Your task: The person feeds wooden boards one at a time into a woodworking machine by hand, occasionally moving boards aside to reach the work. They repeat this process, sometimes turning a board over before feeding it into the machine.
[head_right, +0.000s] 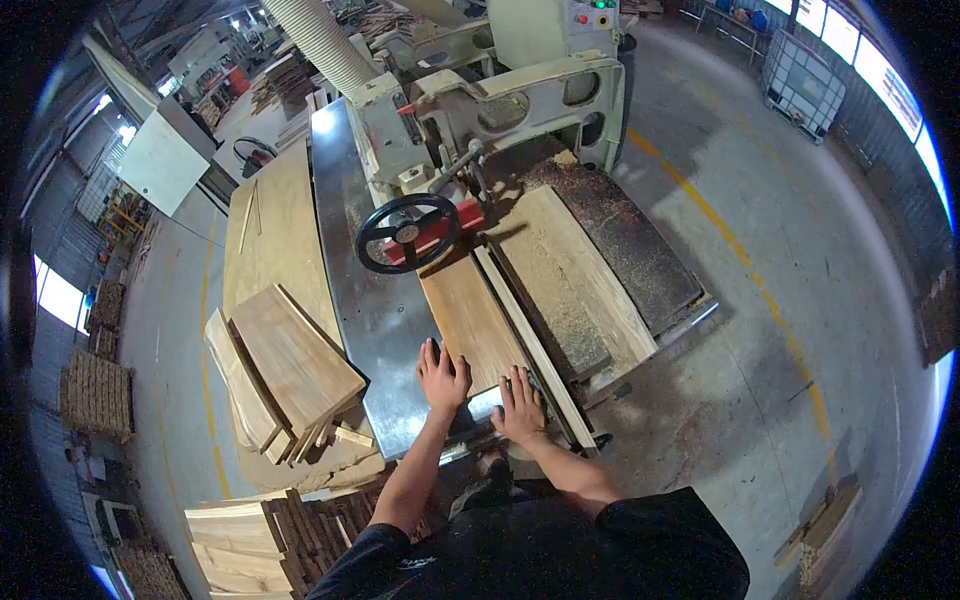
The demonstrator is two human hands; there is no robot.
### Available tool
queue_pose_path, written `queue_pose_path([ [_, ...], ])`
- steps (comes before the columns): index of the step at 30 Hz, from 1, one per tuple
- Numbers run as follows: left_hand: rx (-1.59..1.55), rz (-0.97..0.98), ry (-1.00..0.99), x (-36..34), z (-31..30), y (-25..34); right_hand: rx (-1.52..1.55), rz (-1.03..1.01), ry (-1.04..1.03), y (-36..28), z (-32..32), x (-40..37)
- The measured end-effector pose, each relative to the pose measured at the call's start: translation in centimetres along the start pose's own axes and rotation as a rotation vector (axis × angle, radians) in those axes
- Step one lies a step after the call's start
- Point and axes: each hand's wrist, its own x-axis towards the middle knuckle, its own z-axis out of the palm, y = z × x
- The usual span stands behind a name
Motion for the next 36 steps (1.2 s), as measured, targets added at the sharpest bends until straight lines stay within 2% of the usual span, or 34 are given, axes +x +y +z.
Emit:
queue_pose_path([
  [14,-0.017,0.002,-0.001,0.13,-0.14,0.05,0.022,0.008,-0.017,-0.01,0.0,0.06],
  [22,-0.014,0.0,0.006,0.04,-0.09,0.05,0.019,-0.019,0.043,-0.02,0.04,0.14],
  [36,-0.017,-0.01,0.008,0.15,-0.17,0.13,0.016,-0.009,0.002,0.14,0.2,0.0],
])
